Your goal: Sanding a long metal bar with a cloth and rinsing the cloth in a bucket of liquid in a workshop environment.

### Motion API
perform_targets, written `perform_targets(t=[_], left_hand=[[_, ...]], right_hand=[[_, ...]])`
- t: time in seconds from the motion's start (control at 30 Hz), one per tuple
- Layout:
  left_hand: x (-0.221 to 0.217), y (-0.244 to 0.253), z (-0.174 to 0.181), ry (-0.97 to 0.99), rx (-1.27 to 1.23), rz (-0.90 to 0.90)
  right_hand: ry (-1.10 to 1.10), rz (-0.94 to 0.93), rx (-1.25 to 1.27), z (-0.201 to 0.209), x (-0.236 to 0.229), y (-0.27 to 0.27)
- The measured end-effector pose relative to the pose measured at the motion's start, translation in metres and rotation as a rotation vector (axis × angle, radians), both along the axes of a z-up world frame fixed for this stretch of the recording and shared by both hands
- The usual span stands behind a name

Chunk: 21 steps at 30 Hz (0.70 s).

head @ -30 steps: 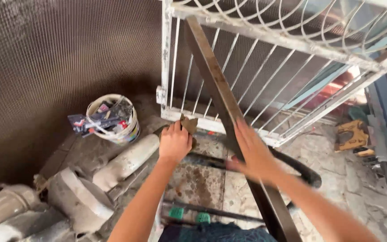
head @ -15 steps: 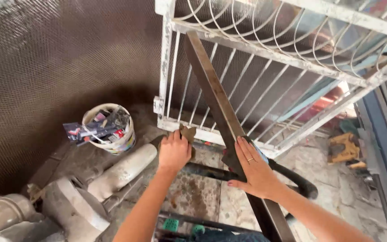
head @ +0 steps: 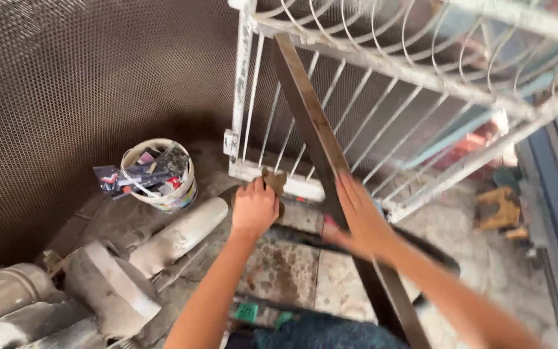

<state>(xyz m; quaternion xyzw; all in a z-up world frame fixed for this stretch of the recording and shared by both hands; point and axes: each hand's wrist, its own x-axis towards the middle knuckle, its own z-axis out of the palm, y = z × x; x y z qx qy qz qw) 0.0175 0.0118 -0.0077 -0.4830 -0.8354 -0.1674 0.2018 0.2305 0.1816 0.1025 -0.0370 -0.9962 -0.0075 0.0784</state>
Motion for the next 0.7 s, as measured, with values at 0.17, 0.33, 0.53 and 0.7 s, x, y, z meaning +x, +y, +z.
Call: perform_targets(t=[0.17,0.33,0.53,0.7], left_hand=[[0.002,-0.004,0.005,0.023,0.025,0.013],[-0.003,0.001,-0.001,-0.009,0.013,-0.003],[-0.004,0.008,-0.024,0.01,0.056,0.01],[-0.007,0.004,-0.018,0.03,0.098,-0.022]], right_hand=[[0.074,0.013,0.015,0.009,-0.084,0.023],[-0.032,-0.046,0.013,0.01,-0.003,-0.001],[-0.044,-0.06,0.016,0.021,-0.087,0.026],[-0.182,-0.184,-0.145,0.042,-0.044,0.001]])
